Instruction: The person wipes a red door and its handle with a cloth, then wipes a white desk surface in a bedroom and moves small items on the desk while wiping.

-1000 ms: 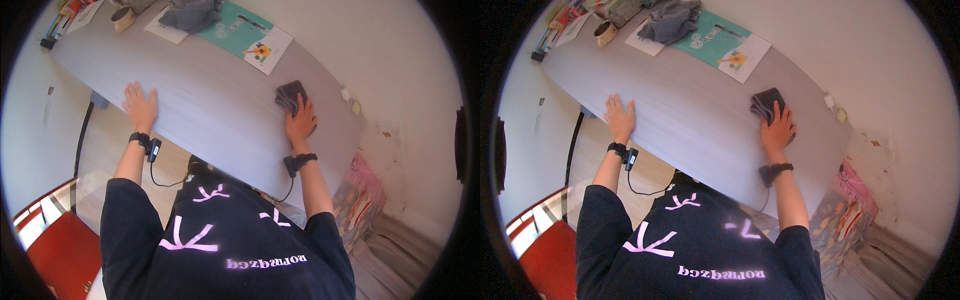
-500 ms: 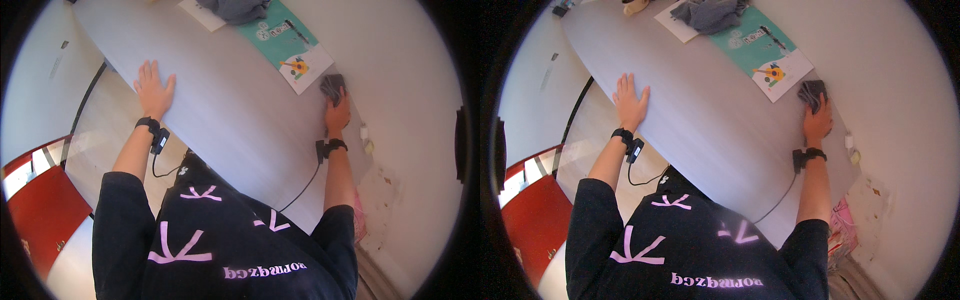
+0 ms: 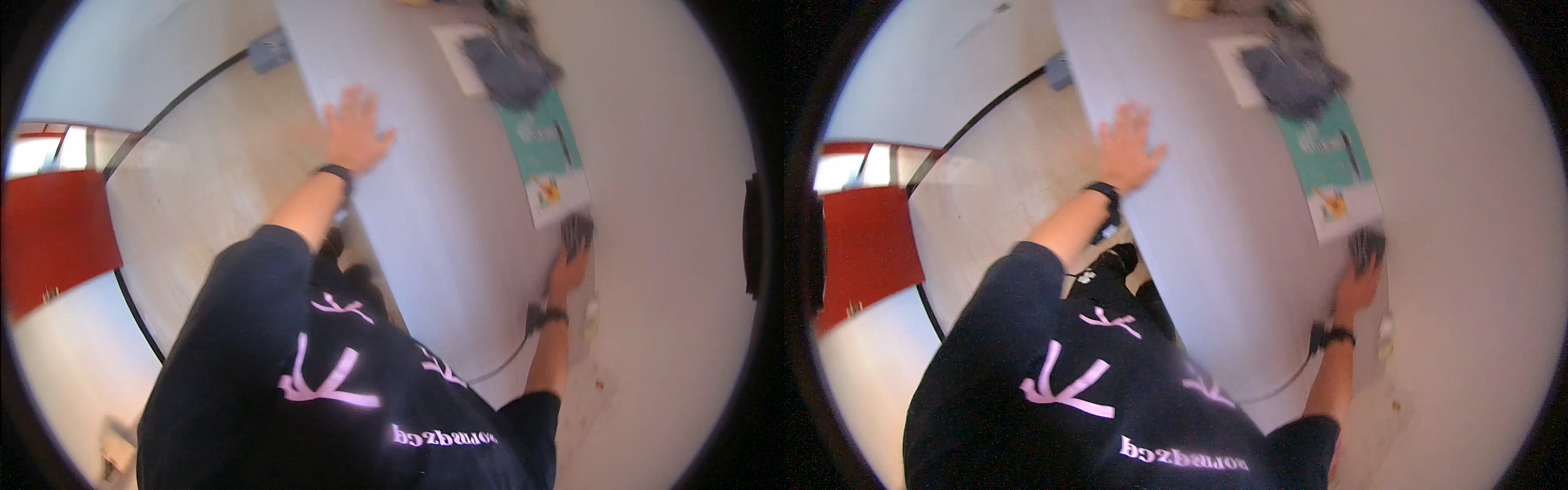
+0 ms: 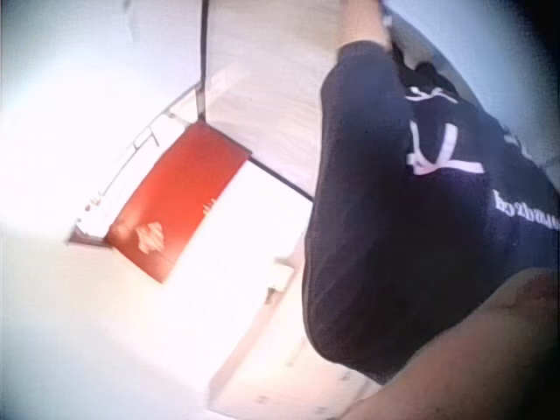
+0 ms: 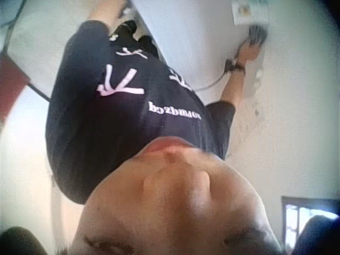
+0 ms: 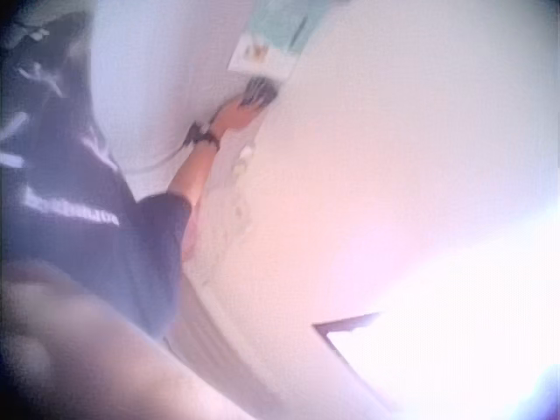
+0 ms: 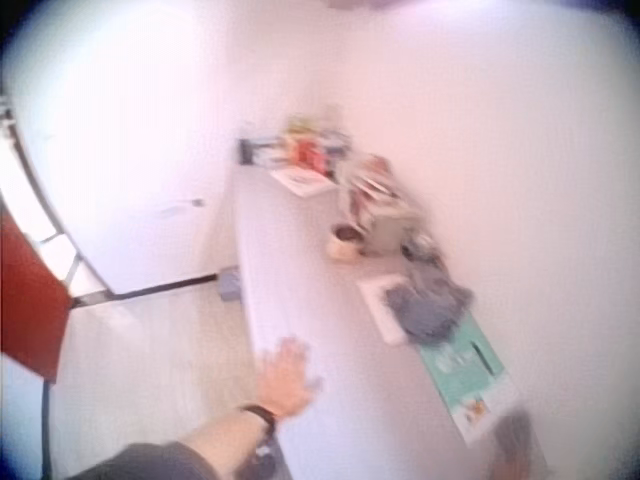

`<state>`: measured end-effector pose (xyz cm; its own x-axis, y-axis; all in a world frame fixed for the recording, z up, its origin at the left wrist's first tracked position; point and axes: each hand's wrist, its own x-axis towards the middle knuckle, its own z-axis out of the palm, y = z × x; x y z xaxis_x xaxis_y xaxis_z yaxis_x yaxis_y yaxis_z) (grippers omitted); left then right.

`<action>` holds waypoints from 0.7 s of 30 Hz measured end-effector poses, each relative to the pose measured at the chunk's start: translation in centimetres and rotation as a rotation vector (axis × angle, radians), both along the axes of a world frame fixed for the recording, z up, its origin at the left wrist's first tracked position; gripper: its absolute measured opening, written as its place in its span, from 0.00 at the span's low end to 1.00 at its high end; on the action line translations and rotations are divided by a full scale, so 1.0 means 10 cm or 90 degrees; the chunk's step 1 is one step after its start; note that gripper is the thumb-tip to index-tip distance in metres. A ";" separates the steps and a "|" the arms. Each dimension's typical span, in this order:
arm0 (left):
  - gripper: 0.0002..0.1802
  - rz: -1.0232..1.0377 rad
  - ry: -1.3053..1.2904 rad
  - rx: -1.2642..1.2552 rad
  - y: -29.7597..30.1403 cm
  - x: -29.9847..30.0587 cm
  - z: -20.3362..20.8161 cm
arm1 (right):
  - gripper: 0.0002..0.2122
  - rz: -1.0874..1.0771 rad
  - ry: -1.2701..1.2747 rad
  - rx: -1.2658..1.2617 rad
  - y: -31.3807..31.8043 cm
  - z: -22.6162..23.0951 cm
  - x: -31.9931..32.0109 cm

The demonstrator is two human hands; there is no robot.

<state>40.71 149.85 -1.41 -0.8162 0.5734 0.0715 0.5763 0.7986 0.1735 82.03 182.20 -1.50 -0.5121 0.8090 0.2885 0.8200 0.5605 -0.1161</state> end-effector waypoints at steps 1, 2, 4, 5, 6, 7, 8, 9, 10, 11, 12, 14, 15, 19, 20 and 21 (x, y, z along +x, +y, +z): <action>0.41 -0.011 -0.022 0.004 0.05 0.06 0.00 | 0.28 0.005 -0.005 0.006 -0.10 -0.06 0.15; 0.41 -0.003 -0.016 0.013 -0.01 0.08 -0.01 | 0.28 -0.039 -0.038 -0.025 -0.30 -0.02 0.03; 0.41 0.009 -0.008 0.041 -0.05 0.07 0.00 | 0.29 -0.105 -0.084 -0.055 -0.64 0.05 -0.08; 0.41 0.004 -0.011 0.052 -0.04 0.09 0.03 | 0.30 -0.120 -0.095 -0.062 -0.73 0.05 -0.08; 0.41 -0.010 -0.014 0.067 -0.03 0.10 0.05 | 0.30 -0.118 -0.090 -0.047 -0.83 0.05 -0.07; 0.41 -0.014 -0.017 0.078 -0.02 0.10 0.03 | 0.30 -0.128 -0.100 -0.045 -0.91 0.01 -0.09; 0.41 -0.016 -0.010 0.096 0.00 0.09 0.03 | 0.30 -0.139 -0.109 -0.045 -1.01 -0.01 -0.15; 0.41 -0.014 -0.022 0.088 0.00 0.10 0.02 | 0.30 -0.144 -0.101 -0.029 -1.16 0.00 -0.19; 0.41 -0.021 -0.034 0.077 -0.05 0.09 0.01 | 0.30 -0.170 -0.113 -0.054 -1.41 0.00 -0.23; 0.41 -0.028 -0.024 0.094 -0.05 0.07 0.02 | 0.30 -0.190 -0.120 -0.078 -1.60 0.00 -0.33; 0.41 -0.028 -0.034 0.089 -0.05 0.08 0.02 | 0.31 -0.190 -0.115 -0.081 -1.80 -0.01 -0.42; 0.41 -0.031 -0.053 0.106 -0.05 0.05 0.04 | 0.32 -0.187 -0.115 -0.092 -2.24 0.06 -0.64; 0.41 -0.044 -0.059 0.100 -0.05 0.05 0.05 | 0.33 -0.182 -0.123 -0.082 -2.38 0.01 -0.67; 0.42 -0.118 -0.088 0.100 -0.10 0.05 0.07 | 0.33 -0.120 -0.131 -0.077 -3.00 -0.03 -1.04; 0.42 -0.118 -0.090 0.101 -0.17 0.02 0.03 | 0.33 -0.111 -0.136 -0.084 -3.19 -0.05 -1.17; 0.43 -0.185 -0.092 0.100 -0.23 -0.01 -0.01 | 0.34 -0.092 -0.126 -0.093 -3.31 -0.07 -1.29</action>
<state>40.56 147.57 -1.54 -0.6284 0.7745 0.0723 0.7361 0.5621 0.3770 69.11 149.07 -2.22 -0.4235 0.9032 0.0701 0.9048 0.4255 -0.0168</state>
